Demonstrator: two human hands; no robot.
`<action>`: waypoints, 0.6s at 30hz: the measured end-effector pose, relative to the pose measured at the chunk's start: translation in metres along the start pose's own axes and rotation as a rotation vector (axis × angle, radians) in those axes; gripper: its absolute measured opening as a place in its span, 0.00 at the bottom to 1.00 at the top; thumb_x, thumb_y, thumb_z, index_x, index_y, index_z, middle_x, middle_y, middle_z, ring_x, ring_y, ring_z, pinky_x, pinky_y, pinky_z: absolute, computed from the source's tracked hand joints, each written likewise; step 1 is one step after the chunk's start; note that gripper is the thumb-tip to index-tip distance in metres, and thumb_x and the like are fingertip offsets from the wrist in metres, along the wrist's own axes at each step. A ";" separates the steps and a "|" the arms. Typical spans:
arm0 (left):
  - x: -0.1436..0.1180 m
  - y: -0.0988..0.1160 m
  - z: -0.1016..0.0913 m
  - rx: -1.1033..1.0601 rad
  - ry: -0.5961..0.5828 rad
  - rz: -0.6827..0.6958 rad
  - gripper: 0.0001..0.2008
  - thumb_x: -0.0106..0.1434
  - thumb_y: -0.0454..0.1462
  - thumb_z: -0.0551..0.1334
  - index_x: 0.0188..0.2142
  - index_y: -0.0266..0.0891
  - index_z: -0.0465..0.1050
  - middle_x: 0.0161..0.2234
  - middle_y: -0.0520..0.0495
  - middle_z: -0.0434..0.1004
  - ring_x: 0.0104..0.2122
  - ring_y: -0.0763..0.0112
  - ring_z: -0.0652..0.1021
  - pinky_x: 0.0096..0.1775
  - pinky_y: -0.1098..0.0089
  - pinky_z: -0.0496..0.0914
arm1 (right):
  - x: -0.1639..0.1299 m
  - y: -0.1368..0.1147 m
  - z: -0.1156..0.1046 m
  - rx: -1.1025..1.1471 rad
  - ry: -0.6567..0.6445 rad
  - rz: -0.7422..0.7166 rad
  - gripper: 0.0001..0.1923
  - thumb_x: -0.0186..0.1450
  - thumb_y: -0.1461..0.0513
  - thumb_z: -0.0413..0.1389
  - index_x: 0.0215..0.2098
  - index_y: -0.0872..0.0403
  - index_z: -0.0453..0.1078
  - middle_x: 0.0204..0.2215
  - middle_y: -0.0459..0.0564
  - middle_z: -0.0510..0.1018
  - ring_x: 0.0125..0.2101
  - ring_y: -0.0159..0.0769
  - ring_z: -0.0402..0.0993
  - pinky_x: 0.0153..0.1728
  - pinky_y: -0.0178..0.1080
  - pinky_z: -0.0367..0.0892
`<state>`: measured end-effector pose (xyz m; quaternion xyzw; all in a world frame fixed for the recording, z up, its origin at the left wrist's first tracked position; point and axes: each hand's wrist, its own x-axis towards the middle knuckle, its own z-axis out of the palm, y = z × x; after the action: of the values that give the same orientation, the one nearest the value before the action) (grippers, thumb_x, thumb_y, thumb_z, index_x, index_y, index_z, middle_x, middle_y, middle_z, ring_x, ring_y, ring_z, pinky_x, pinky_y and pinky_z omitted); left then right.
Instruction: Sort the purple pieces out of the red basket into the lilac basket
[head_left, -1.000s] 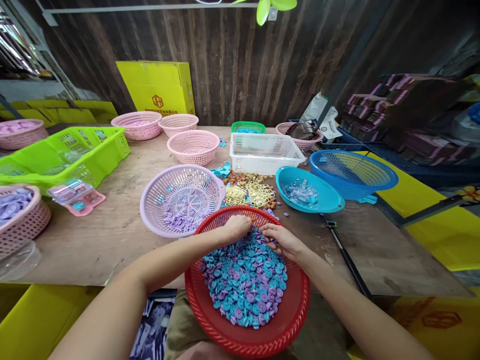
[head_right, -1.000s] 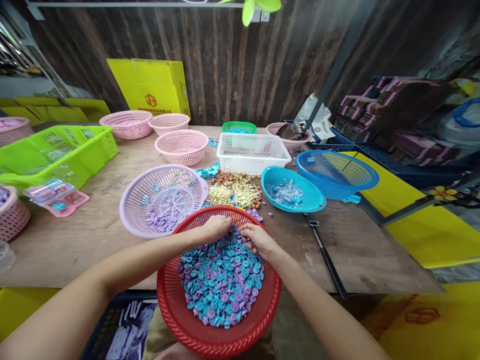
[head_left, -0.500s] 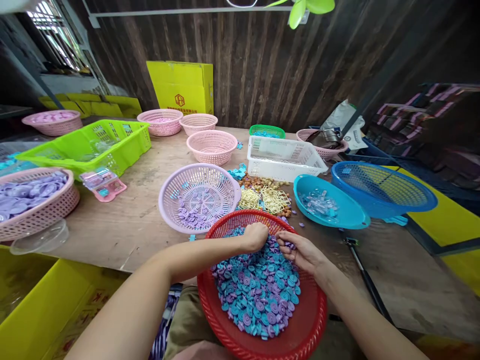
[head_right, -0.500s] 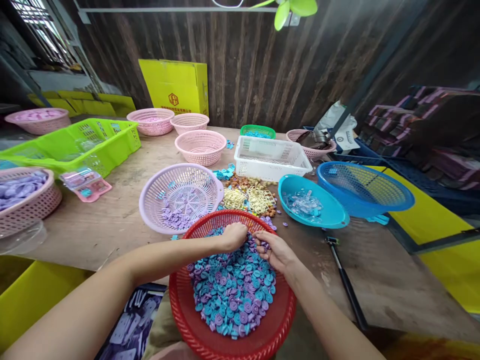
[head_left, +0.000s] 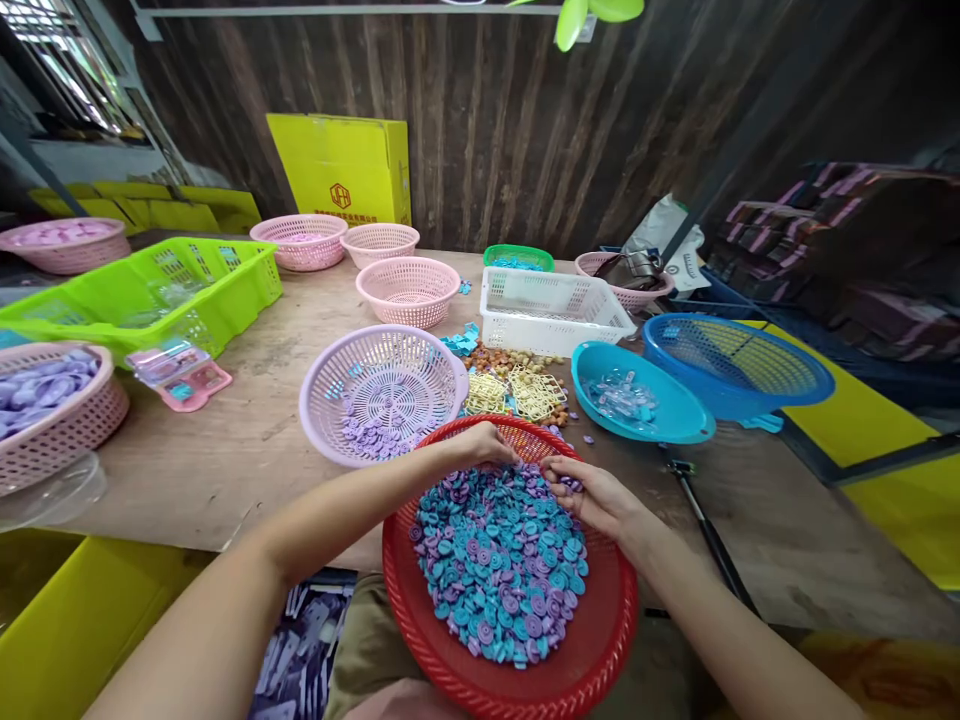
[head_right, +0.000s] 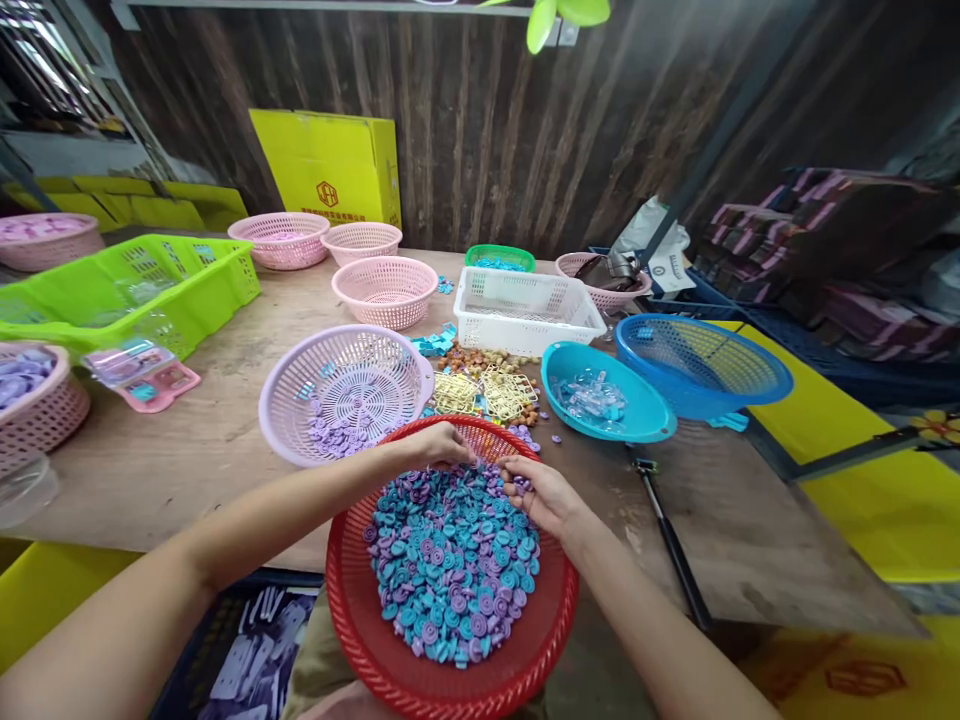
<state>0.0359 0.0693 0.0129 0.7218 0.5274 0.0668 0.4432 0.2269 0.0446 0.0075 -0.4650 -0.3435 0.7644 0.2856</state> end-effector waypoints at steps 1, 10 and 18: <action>-0.006 -0.003 -0.003 -0.062 -0.025 0.020 0.15 0.56 0.43 0.54 0.27 0.31 0.68 0.19 0.52 0.64 0.19 0.79 0.66 0.23 0.74 0.63 | 0.002 0.000 0.003 0.040 0.025 0.021 0.02 0.56 0.67 0.51 0.28 0.57 0.65 0.19 0.44 0.64 0.17 0.22 0.60 0.15 0.27 0.57; -0.057 -0.036 -0.067 -0.570 0.296 -0.021 0.11 0.51 0.42 0.57 0.28 0.35 0.67 0.13 0.59 0.51 0.13 0.83 0.54 0.17 0.77 0.50 | 0.051 -0.048 0.116 0.013 -0.190 0.048 0.05 0.59 0.69 0.46 0.29 0.59 0.63 0.23 0.46 0.66 0.23 0.24 0.63 0.24 0.30 0.63; -0.086 -0.082 -0.093 0.418 0.887 -0.173 0.23 0.47 0.35 0.61 0.45 0.33 0.64 0.43 0.39 0.65 0.45 0.58 0.65 0.43 0.62 0.62 | 0.062 -0.084 0.121 -1.181 -0.212 -0.363 0.11 0.54 0.66 0.50 0.36 0.57 0.68 0.34 0.50 0.73 0.33 0.33 0.66 0.32 0.34 0.61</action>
<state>-0.1120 0.0563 0.0421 0.6509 0.7251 0.2233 0.0260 0.1021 0.1104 0.0821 -0.4003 -0.8079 0.4269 0.0702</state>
